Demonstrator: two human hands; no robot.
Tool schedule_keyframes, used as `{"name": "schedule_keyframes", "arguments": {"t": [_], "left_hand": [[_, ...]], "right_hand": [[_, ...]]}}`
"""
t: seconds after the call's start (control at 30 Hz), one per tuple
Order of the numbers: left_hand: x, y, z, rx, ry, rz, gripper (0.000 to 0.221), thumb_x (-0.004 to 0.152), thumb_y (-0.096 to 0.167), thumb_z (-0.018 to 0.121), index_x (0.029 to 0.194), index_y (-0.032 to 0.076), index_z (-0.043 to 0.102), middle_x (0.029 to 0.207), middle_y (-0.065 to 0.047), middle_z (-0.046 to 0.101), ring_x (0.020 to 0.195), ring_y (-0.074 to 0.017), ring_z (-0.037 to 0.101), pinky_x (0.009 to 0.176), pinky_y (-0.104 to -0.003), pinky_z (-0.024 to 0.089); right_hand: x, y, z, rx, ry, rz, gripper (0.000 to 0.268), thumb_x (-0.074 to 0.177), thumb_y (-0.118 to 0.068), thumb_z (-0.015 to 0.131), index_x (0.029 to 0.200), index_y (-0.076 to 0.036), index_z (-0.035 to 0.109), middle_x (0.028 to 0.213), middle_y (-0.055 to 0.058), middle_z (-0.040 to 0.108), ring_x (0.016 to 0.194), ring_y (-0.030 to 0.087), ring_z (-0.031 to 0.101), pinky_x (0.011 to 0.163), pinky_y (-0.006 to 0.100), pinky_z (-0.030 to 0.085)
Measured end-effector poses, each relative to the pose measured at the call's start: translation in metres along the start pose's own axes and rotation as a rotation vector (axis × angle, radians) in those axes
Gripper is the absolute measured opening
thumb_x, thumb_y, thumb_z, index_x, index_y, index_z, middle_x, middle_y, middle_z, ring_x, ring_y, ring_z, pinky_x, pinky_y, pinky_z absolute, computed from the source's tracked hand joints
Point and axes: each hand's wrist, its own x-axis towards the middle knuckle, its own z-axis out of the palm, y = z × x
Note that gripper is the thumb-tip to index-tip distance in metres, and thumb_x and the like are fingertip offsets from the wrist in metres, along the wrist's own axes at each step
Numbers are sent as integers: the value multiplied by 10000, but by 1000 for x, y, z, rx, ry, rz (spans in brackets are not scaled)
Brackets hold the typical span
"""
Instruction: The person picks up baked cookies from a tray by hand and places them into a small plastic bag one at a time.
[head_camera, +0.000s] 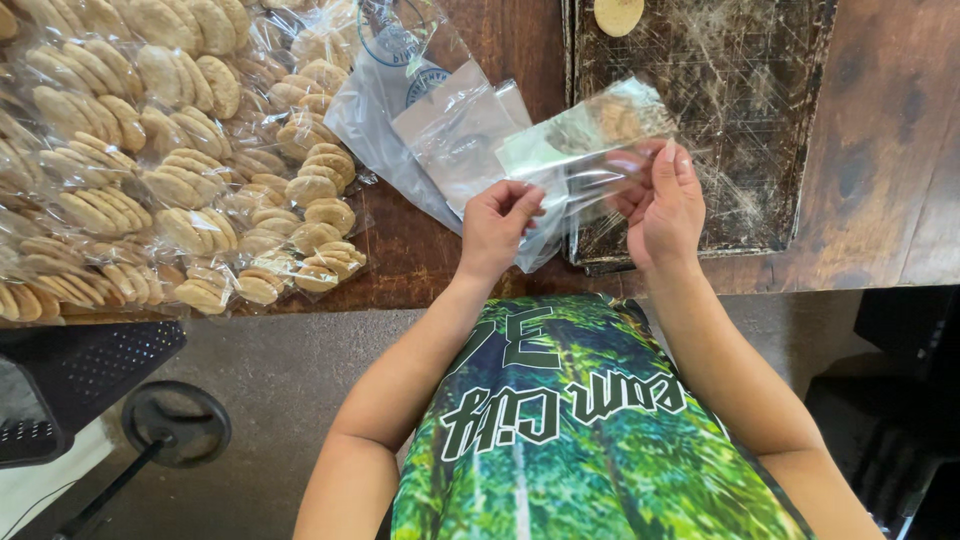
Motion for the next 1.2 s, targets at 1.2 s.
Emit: {"name": "schedule_keyframes", "arguments": {"t": [1.2], "left_hand": [[-18, 87, -20, 413, -462, -17, 205, 873, 196, 835, 835, 31, 718, 648, 22, 631, 550, -27, 543, 484, -229, 402]], "right_hand": [[25, -35, 33, -857, -881, -286, 679, 932, -526, 756, 1343, -26, 552, 1418, 121, 548, 1267, 218, 547, 1001, 417, 475]]}}
